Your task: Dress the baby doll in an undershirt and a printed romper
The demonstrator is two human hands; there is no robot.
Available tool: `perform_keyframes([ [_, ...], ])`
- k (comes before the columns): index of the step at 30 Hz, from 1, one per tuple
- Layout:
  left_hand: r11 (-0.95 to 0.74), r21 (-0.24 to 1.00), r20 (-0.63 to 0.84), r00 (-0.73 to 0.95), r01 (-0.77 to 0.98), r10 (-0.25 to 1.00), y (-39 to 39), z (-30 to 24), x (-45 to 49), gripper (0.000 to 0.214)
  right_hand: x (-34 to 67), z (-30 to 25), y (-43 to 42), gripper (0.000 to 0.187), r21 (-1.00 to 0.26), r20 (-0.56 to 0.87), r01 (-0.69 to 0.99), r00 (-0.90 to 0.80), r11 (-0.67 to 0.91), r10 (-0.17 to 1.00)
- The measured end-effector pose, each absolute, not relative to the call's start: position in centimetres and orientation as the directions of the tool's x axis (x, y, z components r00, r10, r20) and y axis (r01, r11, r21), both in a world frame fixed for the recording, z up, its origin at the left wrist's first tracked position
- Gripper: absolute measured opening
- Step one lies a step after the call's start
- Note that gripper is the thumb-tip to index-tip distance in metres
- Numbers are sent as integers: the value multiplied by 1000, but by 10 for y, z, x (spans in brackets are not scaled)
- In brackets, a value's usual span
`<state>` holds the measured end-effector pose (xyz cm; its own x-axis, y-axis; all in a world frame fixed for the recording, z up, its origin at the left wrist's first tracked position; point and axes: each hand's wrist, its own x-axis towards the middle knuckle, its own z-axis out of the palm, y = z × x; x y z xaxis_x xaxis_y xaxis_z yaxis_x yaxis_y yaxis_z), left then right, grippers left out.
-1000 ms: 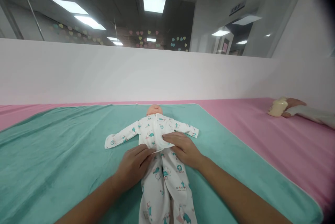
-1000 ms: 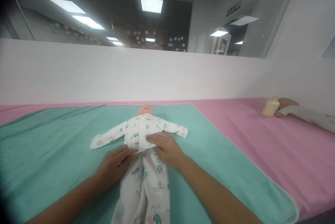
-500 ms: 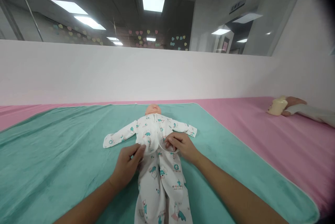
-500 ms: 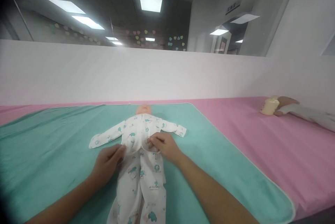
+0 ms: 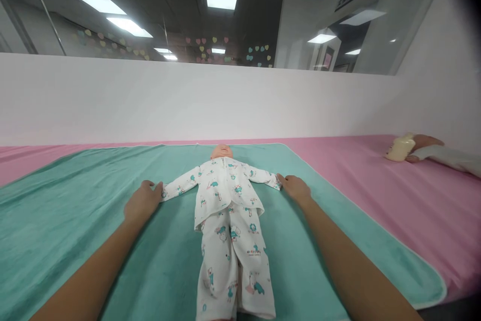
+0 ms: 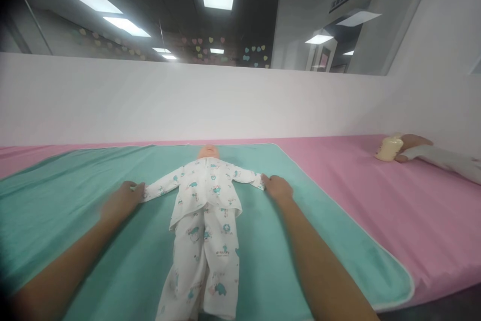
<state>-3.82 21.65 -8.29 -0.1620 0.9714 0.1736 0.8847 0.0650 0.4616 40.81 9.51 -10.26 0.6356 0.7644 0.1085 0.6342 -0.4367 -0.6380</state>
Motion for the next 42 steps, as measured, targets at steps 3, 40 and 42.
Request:
perform_keyframes([
  [3, 95, 414, 90, -145, 905, 985, 216, -83, -38, 60, 406, -107, 98, 46, -685, 118, 621, 611, -381, 783],
  [40, 57, 504, 221, -192, 862, 956, 223, -89, -44, 33, 410, -96, 109, 20, -683, 572, 721, 627, -116, 529],
  [42, 61, 507, 270, -226, 859, 936, 221, -86, -42, 33, 386, -81, 95, 25, -614, 649, 788, 472, 45, 596],
])
